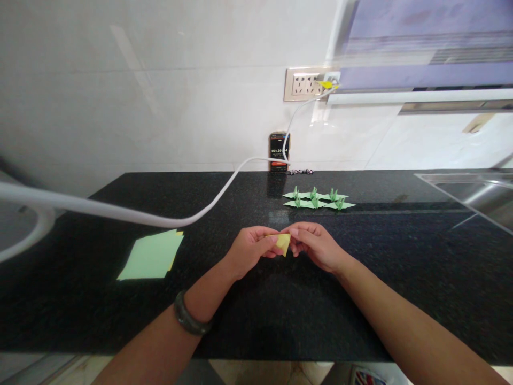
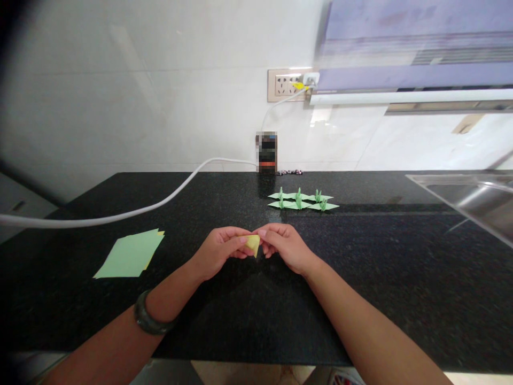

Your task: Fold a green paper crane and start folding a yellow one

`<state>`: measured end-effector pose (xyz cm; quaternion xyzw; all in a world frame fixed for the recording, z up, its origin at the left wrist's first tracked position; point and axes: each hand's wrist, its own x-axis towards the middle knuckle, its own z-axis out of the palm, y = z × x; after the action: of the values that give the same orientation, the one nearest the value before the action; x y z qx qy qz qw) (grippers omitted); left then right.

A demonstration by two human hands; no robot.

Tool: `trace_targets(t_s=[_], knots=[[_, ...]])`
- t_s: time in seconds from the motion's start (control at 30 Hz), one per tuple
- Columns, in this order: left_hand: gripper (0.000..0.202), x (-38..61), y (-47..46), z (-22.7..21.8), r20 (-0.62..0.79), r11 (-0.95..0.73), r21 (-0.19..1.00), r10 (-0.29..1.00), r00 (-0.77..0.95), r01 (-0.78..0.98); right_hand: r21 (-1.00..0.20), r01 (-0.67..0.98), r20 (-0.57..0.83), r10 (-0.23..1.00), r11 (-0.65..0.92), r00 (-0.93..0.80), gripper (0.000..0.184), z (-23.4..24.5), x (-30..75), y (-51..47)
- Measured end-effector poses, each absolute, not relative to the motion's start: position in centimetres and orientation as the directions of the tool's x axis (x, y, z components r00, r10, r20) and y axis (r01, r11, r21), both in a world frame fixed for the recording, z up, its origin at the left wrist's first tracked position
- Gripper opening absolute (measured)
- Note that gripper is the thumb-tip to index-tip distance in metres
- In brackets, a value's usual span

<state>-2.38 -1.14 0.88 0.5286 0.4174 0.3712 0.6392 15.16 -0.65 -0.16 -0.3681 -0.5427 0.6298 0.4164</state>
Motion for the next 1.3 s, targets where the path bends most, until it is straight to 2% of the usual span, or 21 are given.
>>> trace_targets(t_s=[0.23, 0.37, 1.3], knots=[[0.023, -2.53, -0.81, 0.79, -0.18, 0.28, 0.935, 0.905, 0.386, -0.219, -0.998, -0.02, 0.067, 0.915, 0.065, -0.398, 0.018, -0.15, 15.14, -0.76], [0.023, -2.54, -0.7, 0.58, -0.215, 0.336, 0.903, 0.893, 0.395, -0.268, -0.994, 0.008, 0.099, 0.912, 0.112, -0.397, 0.02, -0.11, 15.21, -0.76], [0.025, -2.48, -1.01, 0.67, -0.226, 0.351, 0.911, 0.865, 0.449, -0.218, -0.994, -0.031, 0.106, 0.922, 0.102, -0.371, 0.026, -0.33, 15.0, -0.74]])
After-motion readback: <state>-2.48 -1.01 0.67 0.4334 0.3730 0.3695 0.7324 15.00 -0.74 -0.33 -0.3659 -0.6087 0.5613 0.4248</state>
